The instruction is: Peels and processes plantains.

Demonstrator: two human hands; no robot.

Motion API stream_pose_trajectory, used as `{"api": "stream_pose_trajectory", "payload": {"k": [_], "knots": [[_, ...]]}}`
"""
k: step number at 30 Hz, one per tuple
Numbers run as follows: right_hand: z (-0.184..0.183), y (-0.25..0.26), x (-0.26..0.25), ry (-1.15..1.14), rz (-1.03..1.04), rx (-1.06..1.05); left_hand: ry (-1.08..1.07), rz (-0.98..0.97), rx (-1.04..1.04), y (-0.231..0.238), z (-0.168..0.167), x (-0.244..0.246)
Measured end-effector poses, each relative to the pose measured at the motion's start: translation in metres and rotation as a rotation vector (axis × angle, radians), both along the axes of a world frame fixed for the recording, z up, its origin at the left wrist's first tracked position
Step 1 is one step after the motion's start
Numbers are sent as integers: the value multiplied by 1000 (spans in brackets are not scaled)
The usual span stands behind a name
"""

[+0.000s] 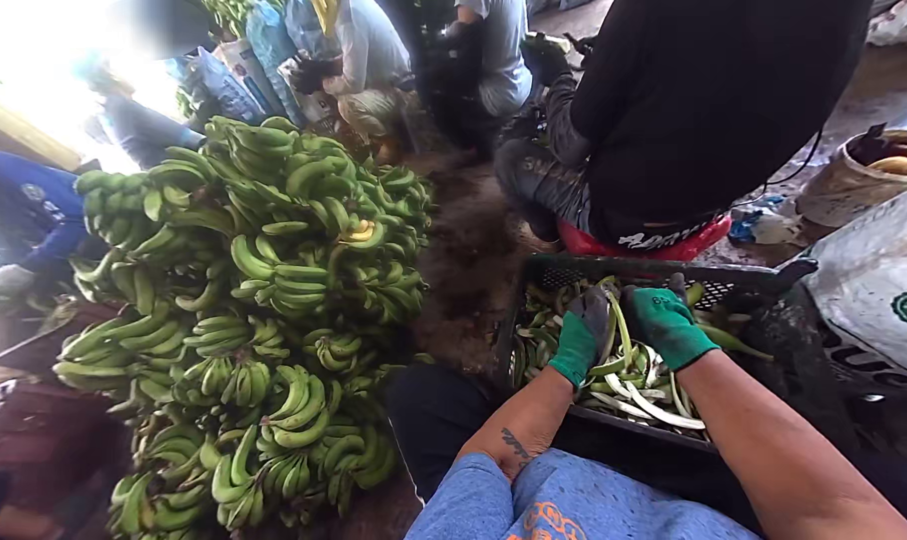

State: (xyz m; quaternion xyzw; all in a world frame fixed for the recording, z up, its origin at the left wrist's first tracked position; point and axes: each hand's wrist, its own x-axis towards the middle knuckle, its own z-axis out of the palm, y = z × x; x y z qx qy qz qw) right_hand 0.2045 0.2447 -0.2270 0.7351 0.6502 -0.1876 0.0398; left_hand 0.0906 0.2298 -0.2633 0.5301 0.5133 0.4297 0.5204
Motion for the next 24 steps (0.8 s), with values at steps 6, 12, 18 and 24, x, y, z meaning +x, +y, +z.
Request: {"api": "stream_pose_trajectory", "payload": {"k": [6,12,18,24], "knots": [[-30,20,36,99,41,-179,-389,-198,-8,0,-23,-12],[-21,18,57,-91,-120,-9,-452,-125,-154,20,-35,-23],[-8,-10,32,-127,239,62,8,-71,33,27,-43,-20],[-6,-31,2,-175,322,55,235,-94,38,25,-43,-19]]}}
